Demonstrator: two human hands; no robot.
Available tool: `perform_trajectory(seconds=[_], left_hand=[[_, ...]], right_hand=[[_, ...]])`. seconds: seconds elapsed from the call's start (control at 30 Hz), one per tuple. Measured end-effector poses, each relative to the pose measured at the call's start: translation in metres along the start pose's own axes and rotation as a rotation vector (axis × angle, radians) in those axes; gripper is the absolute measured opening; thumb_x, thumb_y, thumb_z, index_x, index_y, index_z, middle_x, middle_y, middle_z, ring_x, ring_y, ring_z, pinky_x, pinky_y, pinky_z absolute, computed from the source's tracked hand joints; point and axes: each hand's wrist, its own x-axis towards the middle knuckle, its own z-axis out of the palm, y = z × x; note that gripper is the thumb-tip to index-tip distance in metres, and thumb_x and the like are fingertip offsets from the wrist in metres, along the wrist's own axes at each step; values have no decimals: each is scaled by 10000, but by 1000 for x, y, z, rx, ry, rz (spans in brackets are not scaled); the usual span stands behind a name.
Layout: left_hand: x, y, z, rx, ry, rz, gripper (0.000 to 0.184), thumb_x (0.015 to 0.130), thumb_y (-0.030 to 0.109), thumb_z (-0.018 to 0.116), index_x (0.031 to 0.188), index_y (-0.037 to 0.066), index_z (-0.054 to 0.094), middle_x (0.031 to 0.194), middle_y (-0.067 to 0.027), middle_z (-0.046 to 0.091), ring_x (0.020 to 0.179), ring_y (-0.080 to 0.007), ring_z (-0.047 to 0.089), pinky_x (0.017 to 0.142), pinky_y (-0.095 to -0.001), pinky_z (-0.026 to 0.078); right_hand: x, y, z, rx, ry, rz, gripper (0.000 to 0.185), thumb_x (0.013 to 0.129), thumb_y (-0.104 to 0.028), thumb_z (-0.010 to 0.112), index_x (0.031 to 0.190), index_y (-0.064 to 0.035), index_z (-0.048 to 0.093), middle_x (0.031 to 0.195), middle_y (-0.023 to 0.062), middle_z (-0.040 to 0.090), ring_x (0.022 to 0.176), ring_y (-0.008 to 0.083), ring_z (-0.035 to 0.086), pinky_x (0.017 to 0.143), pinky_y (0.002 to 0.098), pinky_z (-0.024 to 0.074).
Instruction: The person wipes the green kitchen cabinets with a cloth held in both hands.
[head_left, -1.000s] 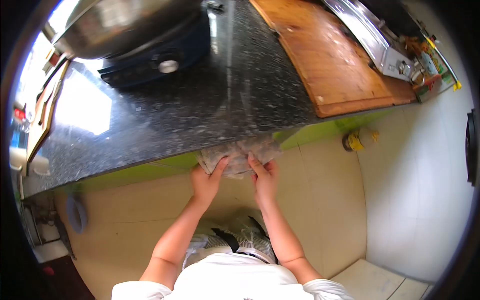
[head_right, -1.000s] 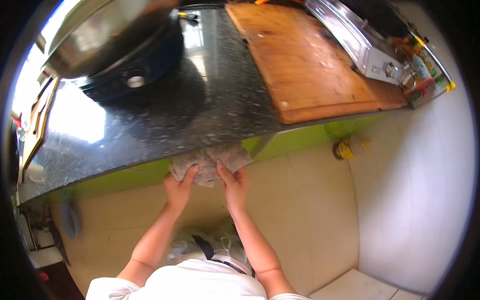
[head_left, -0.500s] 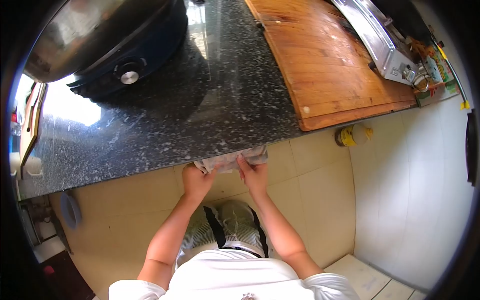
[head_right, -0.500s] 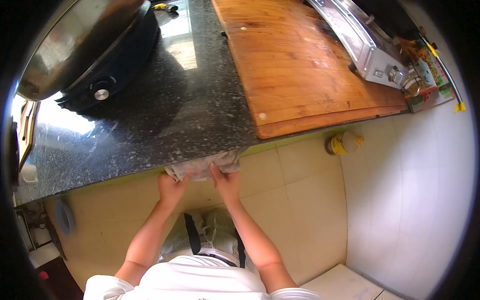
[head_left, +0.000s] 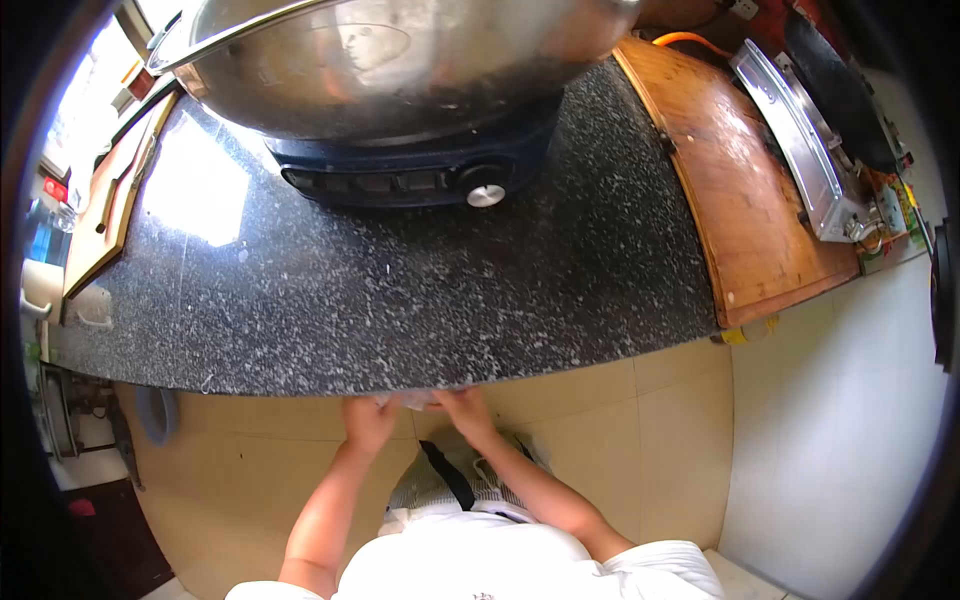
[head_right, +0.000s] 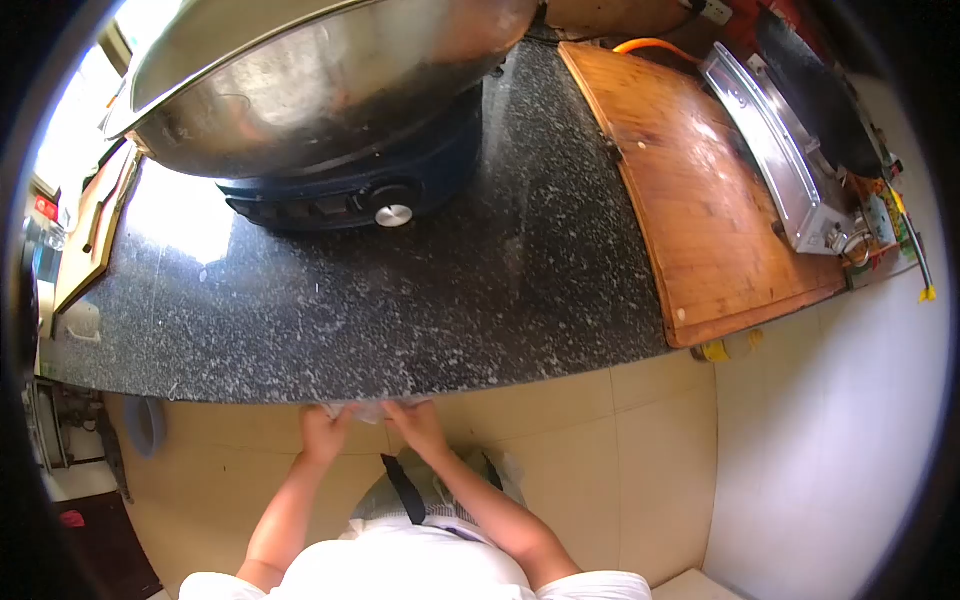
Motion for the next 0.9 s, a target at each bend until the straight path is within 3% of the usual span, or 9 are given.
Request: perform_trajectory(seconds=[0.13, 0.27, 0.43, 0.53, 0.6, 0.63, 0.77, 0.8, 0.9], left_hand=[[5, 26, 51, -201, -167, -8, 205, 716, 156, 620, 895, 62, 654, 901, -134, 639, 790, -297, 611, 717, -361, 480], [45, 115, 133, -110, -256, 280, 266, 816, 275, 578, 994, 90, 648, 989, -128, 616, 881, -273, 587, 779, -356, 465], [55, 152, 159, -272, -97, 326, 290, 802, 271, 596, 1014, 74, 603, 1073, -128, 574, 954, -278, 554, 817, -374, 446], [55, 129, 173, -354, 22, 477, 279, 761, 224, 632, 974, 45, 607, 944, -150, 600, 846, -302, 583, 710, -371, 472], [52, 132, 161, -255, -202, 426, 256, 750, 215, 639, 941, 46, 616, 836, -152, 604, 730, -316, 586, 618, -374, 473], [49, 133, 158, -208, -321, 384, 245, 745, 211, 642, 924, 46, 621, 781, -152, 606, 672, -322, 588, 572, -375, 473], [34, 114, 171, -244, 77, 343, 195, 747, 198, 642, 896, 72, 648, 674, -143, 593, 579, -334, 571, 497, -386, 451], [27, 101, 177, -255, 108, 264, 184, 747, 191, 642, 889, 73, 651, 691, -142, 603, 604, -332, 581, 508, -384, 456], [9, 51, 189, -323, 77, 42, 188, 789, 213, 628, 867, 44, 652, 702, -115, 637, 580, -248, 604, 516, -346, 469]], right_hand=[[-2, -27, -61, -26, 262, 25, 327, 851, -178, 578, 1100, 9, 479, 1046, 119, 541, 822, 162, 575, 532, 260, 493], [-2, -68, -146, 30, 694, -152, 260, 863, -155, 529, 1073, -43, 425, 952, 68, 539, 796, 149, 547, 595, 269, 467], [28, -80, -232, -51, 521, -194, 289, 861, -183, 542, 1112, -79, 443, 982, 38, 551, 789, 121, 539, 615, 269, 456], [42, -71, -223, 143, 341, -242, 452, 884, -312, 491, 1262, -89, 380, 1203, 22, 490, 1084, 181, 466, 878, 355, 397], [43, -50, -240, 56, 219, -371, 546, 899, -410, 425, 1325, -85, 321, 1328, 37, 398, 1221, 209, 365, 1010, 395, 295], [44, -54, -243, 31, 200, -400, 527, 913, -414, 392, 1312, -75, 332, 1309, 44, 410, 1203, 205, 384, 1000, 395, 309], [46, -42, -219, -63, 171, -440, 472, 916, -427, 382, 1215, -61, 406, 1112, 87, 551, 977, 231, 564, 752, 379, 495], [44, -37, -202, -15, 75, -450, 359, 909, -298, 467, 1115, -5, 480, 915, 97, 608, 699, 209, 622, 523, 308, 514], [28, -24, -163, -108, 126, -278, 385, 853, -302, 564, 1080, 4, 507, 879, 89, 618, 655, 188, 620, 495, 286, 510]])
